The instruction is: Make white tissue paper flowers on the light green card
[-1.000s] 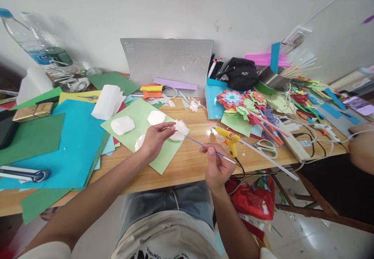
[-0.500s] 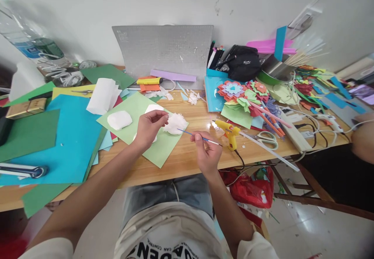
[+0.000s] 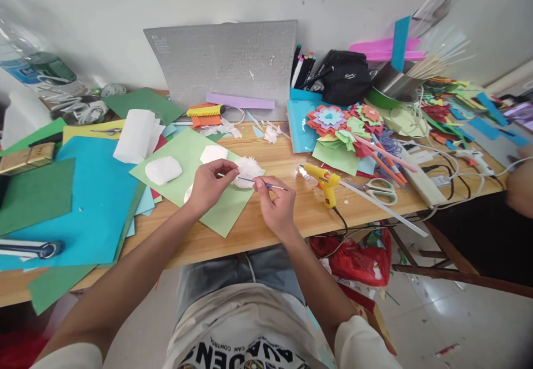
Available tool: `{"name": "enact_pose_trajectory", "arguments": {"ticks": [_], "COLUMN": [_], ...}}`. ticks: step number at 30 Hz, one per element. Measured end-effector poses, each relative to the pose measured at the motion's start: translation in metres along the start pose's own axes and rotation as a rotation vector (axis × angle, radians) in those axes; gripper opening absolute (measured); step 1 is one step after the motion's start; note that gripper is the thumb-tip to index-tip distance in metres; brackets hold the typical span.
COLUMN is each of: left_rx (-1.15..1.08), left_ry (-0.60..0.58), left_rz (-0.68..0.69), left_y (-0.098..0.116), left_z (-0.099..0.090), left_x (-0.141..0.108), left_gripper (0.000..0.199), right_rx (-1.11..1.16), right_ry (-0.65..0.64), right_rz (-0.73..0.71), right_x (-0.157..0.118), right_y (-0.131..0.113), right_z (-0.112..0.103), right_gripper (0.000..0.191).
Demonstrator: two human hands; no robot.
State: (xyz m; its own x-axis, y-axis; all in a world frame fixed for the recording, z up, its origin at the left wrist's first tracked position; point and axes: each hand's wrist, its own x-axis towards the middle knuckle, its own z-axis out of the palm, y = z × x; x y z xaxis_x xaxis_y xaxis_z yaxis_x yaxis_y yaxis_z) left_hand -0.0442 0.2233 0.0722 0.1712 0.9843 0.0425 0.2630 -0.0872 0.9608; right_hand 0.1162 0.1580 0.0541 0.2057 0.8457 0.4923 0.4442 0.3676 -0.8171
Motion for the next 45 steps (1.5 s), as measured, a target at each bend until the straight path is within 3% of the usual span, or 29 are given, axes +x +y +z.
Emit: {"name": "enact_pose_trajectory", "arguments": {"ticks": [6,12,17,31,38,45], "left_rx": [0.088,0.24,0.336,0.324,0.355,0.354], "left_ry": [-0.04,-0.019,0.004,0.014,0.006,0.073], "left_rz": [0.007,-0.01,-0.037,-0.093,0.123,0.006], "left_y": [-0.005,-0.011,-0.013,-0.013,-0.01,-0.022], "left_z": [0.004,0.002,0.002,0.004,0.013,0.015], "left_x": [0.0,0.0,0.001,0.002,0.004,0.011], "left_gripper": [0.024,0.022,0.023,0.022,0.013,0.011], "right_rx": [0.023,-0.027,-0.014,-0.039,-0.028,-0.026], "right_ry": [-0.027,0.084,0.037,0.04,0.054,0.051], "right_rz": [-0.012,0.009,-0.001,-0.001,0.015,0.014], "right_x": [-0.002,-0.006,-0.004,-0.002,-0.002,-0.003], "right_y": [0.002,0.003,0.006,0.012,0.015,0.015], "right_z": [-0.006,-0.019,-0.015,-0.01,-0.009,-0.008], "right_gripper": [0.019,0.022,0.021,0.021,0.019,0.021]}}
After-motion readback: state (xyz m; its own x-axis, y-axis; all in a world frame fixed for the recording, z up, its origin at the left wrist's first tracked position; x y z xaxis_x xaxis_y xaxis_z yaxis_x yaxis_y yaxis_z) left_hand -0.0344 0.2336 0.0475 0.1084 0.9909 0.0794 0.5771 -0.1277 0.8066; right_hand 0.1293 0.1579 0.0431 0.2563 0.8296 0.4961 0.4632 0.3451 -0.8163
